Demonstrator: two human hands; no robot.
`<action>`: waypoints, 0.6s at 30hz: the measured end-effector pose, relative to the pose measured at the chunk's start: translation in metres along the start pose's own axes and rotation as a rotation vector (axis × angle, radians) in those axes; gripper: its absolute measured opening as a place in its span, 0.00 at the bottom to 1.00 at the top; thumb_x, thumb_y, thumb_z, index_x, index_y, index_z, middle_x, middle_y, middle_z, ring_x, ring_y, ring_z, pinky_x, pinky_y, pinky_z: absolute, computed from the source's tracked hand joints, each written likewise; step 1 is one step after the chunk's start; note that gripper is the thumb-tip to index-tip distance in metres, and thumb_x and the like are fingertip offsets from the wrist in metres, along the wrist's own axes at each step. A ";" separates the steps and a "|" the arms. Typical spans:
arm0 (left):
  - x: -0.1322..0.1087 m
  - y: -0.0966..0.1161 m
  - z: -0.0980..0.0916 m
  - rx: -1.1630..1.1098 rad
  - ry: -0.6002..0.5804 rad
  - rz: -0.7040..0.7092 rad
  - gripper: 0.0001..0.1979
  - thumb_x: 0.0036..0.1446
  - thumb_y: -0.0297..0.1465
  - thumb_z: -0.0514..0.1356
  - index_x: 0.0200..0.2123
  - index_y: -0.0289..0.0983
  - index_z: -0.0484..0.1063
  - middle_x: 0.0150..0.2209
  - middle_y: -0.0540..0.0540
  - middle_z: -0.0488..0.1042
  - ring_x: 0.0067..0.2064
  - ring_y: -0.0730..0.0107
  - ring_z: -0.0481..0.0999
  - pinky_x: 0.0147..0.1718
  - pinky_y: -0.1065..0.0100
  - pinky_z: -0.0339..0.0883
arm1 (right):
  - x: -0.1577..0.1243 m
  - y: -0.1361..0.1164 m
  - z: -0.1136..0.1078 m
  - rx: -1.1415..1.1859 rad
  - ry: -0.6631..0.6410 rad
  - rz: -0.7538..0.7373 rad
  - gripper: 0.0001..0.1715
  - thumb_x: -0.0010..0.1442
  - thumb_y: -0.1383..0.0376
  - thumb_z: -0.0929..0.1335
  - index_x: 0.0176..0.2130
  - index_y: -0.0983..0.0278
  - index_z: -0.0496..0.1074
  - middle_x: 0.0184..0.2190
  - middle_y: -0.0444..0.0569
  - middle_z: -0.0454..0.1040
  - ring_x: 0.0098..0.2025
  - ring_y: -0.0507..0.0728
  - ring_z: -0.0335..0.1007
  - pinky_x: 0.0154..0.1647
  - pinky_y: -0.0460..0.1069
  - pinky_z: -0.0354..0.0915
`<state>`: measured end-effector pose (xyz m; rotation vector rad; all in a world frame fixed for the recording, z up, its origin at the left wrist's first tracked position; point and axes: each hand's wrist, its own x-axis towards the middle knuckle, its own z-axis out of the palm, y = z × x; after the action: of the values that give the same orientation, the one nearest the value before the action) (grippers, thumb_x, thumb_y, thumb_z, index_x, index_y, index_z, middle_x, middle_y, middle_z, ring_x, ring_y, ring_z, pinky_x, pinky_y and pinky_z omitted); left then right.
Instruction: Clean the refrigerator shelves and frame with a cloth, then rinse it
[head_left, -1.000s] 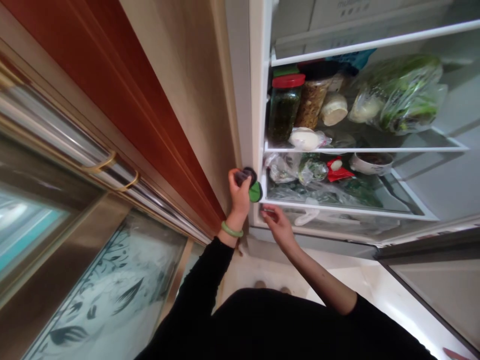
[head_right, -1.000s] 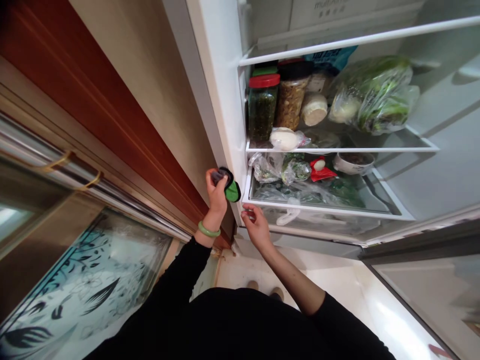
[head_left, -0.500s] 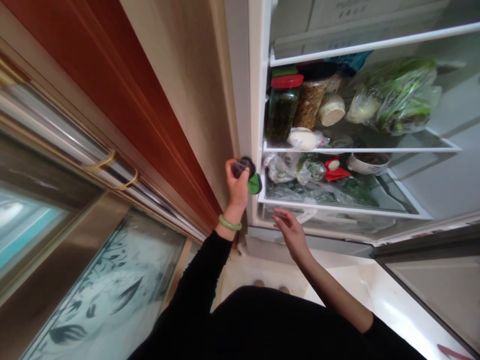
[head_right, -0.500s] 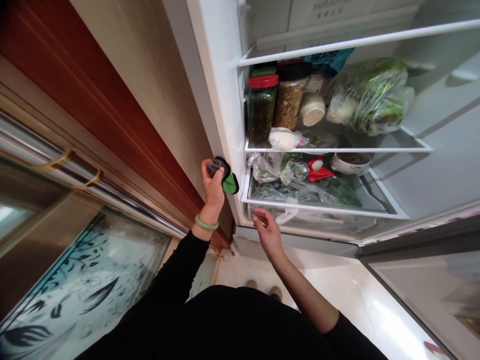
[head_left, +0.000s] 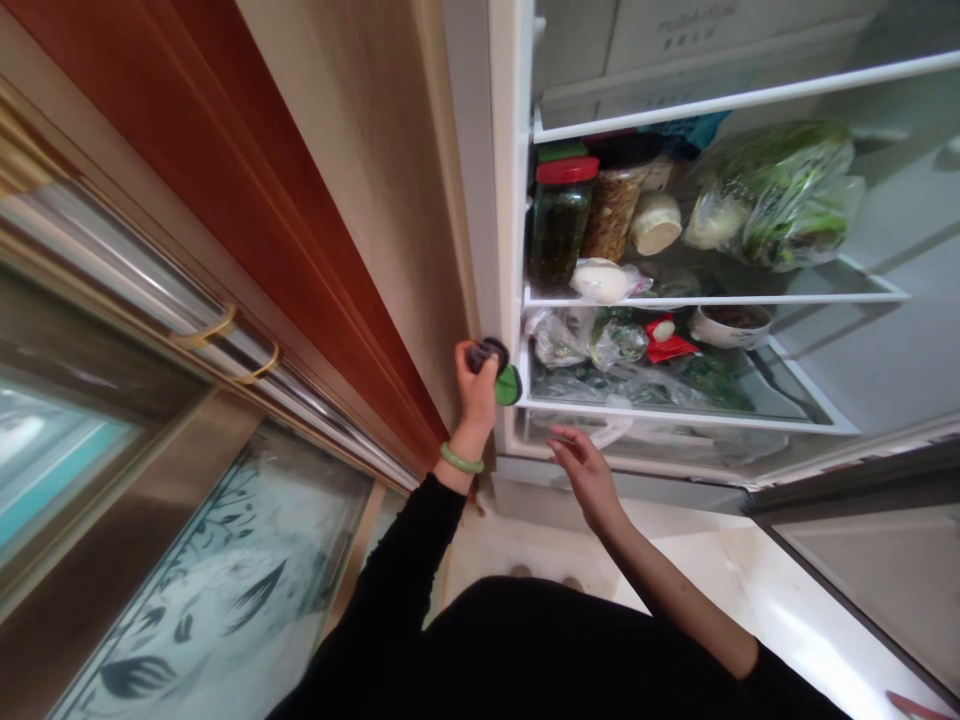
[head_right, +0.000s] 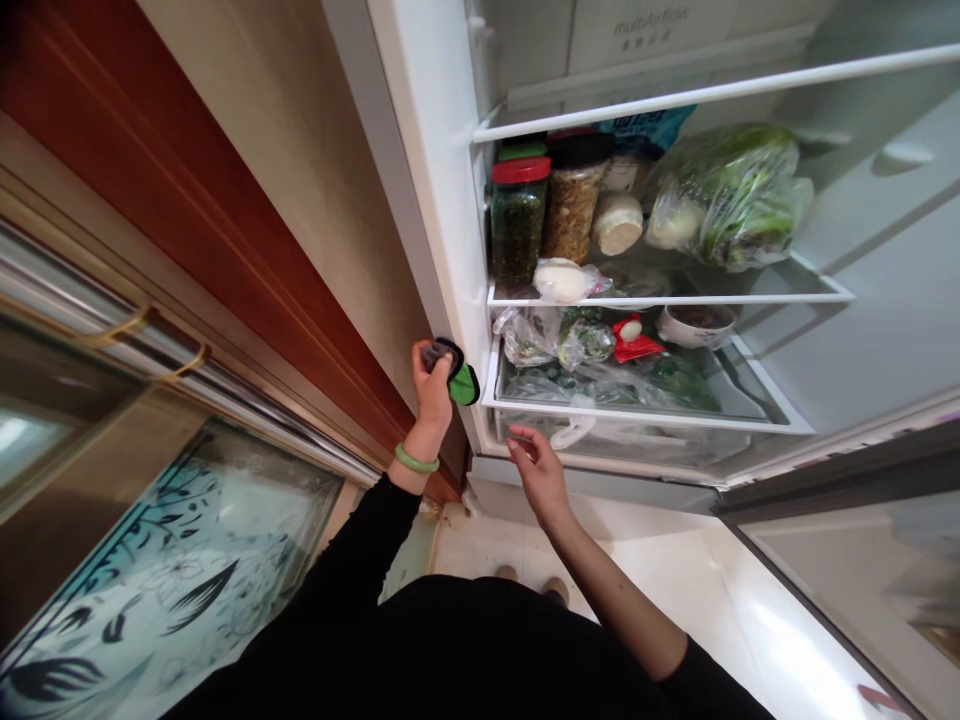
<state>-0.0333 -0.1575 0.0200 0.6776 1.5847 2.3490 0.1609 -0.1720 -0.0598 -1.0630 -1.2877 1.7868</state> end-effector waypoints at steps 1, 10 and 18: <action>0.001 0.001 0.001 -0.003 -0.005 0.003 0.17 0.48 0.36 0.70 0.37 0.41 0.67 0.31 0.54 0.67 0.32 0.75 0.68 0.36 0.73 0.66 | 0.000 0.001 -0.001 -0.004 0.005 0.004 0.31 0.50 0.44 0.77 0.46 0.61 0.77 0.51 0.54 0.79 0.49 0.61 0.74 0.49 0.57 0.74; 0.000 0.001 0.001 0.014 0.015 -0.026 0.21 0.44 0.40 0.71 0.36 0.41 0.66 0.31 0.54 0.67 0.32 0.75 0.67 0.35 0.73 0.66 | -0.005 0.003 -0.006 -0.015 0.000 0.019 0.35 0.49 0.41 0.77 0.47 0.61 0.77 0.50 0.54 0.79 0.47 0.61 0.74 0.48 0.57 0.73; 0.006 0.006 0.004 -0.003 -0.004 -0.010 0.22 0.43 0.39 0.72 0.37 0.41 0.65 0.32 0.54 0.65 0.34 0.74 0.67 0.38 0.71 0.65 | -0.009 0.002 -0.008 0.002 0.027 0.046 0.37 0.46 0.40 0.78 0.46 0.61 0.78 0.50 0.54 0.80 0.48 0.63 0.75 0.50 0.58 0.74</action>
<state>-0.0356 -0.1538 0.0281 0.6712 1.5788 2.3408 0.1721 -0.1767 -0.0610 -1.1202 -1.2549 1.8015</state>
